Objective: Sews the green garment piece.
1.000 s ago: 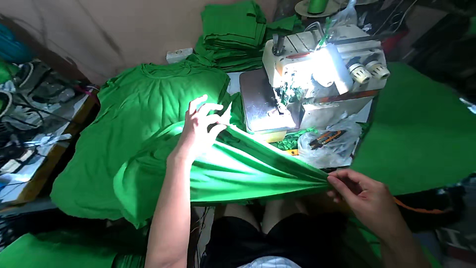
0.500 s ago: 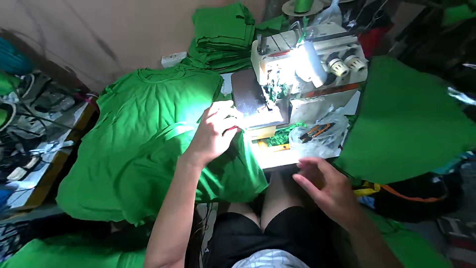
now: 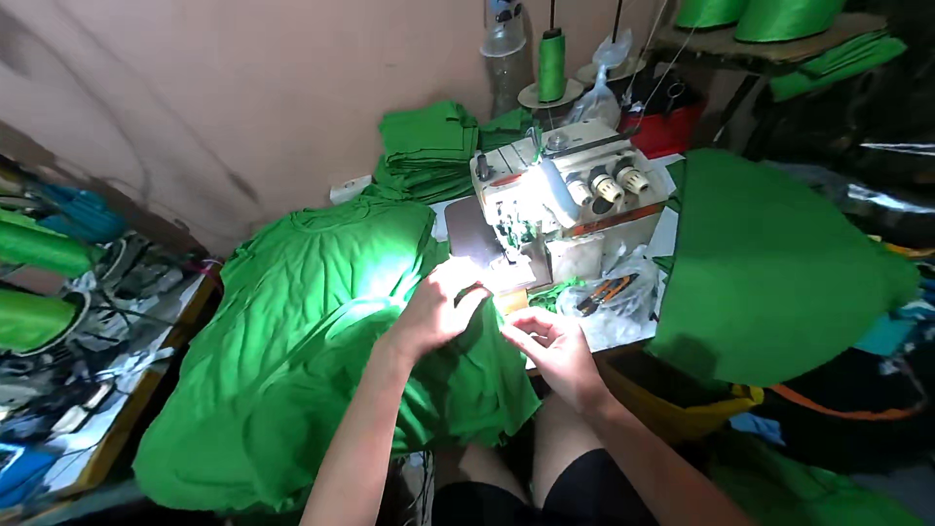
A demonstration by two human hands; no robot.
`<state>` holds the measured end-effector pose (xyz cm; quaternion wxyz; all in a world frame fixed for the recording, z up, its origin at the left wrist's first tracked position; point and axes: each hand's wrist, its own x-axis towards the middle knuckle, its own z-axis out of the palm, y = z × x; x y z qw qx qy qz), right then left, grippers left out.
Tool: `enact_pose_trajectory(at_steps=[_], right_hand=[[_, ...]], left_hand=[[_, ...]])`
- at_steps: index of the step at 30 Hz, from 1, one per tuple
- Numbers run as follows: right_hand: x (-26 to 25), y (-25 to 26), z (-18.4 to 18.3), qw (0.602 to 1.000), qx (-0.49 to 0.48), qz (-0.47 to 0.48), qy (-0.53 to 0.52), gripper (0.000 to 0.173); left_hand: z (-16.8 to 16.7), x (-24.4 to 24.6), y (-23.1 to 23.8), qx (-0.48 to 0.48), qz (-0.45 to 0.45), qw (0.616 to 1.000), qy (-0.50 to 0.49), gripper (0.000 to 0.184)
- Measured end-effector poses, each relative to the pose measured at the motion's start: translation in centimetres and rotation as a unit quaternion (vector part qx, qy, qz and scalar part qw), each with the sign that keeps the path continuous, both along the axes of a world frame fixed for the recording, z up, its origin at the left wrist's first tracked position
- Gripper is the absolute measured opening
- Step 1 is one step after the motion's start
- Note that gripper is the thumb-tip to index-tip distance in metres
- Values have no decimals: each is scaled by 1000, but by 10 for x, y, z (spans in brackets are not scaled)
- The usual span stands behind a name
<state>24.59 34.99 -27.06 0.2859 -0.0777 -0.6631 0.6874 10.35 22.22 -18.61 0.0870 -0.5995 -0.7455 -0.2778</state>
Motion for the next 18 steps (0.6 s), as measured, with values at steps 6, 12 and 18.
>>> enact_pose_trajectory(at_steps=[6,12,18], right_hand=[[7,15,9,994,-94,61,12,13],[-7,23,3,992,-118,26,44,5],[-6,28,9,992,-93,-17,84,8]], left_hand=[[0,-4,14,15,-40,999,-26,15],[-1,-7,14,16,-29,999,-27,20],[-11,-30,-3,-103,99,973,-179,30]])
